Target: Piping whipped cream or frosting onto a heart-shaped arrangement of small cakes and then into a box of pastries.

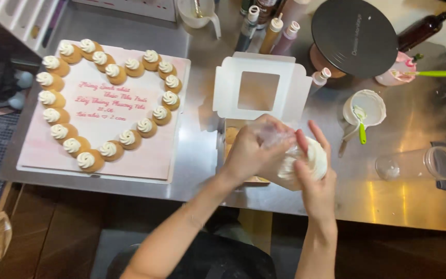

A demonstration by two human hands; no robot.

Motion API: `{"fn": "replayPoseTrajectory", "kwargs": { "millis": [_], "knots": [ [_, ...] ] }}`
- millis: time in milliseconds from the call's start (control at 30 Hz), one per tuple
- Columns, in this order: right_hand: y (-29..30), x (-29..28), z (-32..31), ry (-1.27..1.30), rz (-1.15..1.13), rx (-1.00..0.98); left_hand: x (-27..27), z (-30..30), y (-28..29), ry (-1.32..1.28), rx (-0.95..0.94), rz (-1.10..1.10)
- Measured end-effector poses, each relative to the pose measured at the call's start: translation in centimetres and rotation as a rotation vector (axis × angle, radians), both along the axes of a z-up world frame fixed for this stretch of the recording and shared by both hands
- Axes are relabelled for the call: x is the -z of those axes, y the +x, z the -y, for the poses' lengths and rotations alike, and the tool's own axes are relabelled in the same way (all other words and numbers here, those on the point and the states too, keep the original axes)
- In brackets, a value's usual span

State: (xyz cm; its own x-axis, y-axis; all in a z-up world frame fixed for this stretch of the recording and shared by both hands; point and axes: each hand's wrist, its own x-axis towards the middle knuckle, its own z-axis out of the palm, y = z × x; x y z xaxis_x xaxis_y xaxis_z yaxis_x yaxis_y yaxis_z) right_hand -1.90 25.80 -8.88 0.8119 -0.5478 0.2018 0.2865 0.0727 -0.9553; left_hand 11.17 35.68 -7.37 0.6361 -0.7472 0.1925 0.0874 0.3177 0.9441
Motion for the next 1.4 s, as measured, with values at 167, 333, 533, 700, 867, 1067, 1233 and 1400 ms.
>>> {"fn": "replayPoseTrajectory", "kwargs": {
  "millis": [167,333,533,700,867,1067,1233,1400],
  "knots": [
    [1.3,2.8,-1.1,-0.366,-0.102,0.533,0.4,-0.1,-9.1,0.187,-0.482,0.51],
    [0.2,11.9,2.4,-0.103,-0.065,0.744,3.0,0.1,-10.4,-0.02,-0.324,0.597],
    [4.5,12.8,0.1,0.064,0.145,0.529,18.4,1.3,-11.7,-0.176,-0.506,-0.675],
    [7.7,11.5,-1.1,0.087,0.203,0.562,15.3,2.2,-5.6,-0.199,-0.106,-1.094],
    [9.7,11.9,-1.1,-0.009,0.109,0.629,16.0,2.6,-3.8,-0.327,-0.019,-1.123],
    [11.2,10.1,-2.0,-0.242,-0.168,0.666,16.7,2.4,-2.7,-0.281,-0.031,-1.371],
    [11.0,10.8,-1.7,-0.322,-0.299,0.665,16.5,2.6,-2.3,-0.384,-0.012,-1.34],
    [11.4,12.0,-1.9,-0.267,-0.223,0.667,16.5,2.2,-1.4,-0.292,0.006,-1.396]
  ]
}}
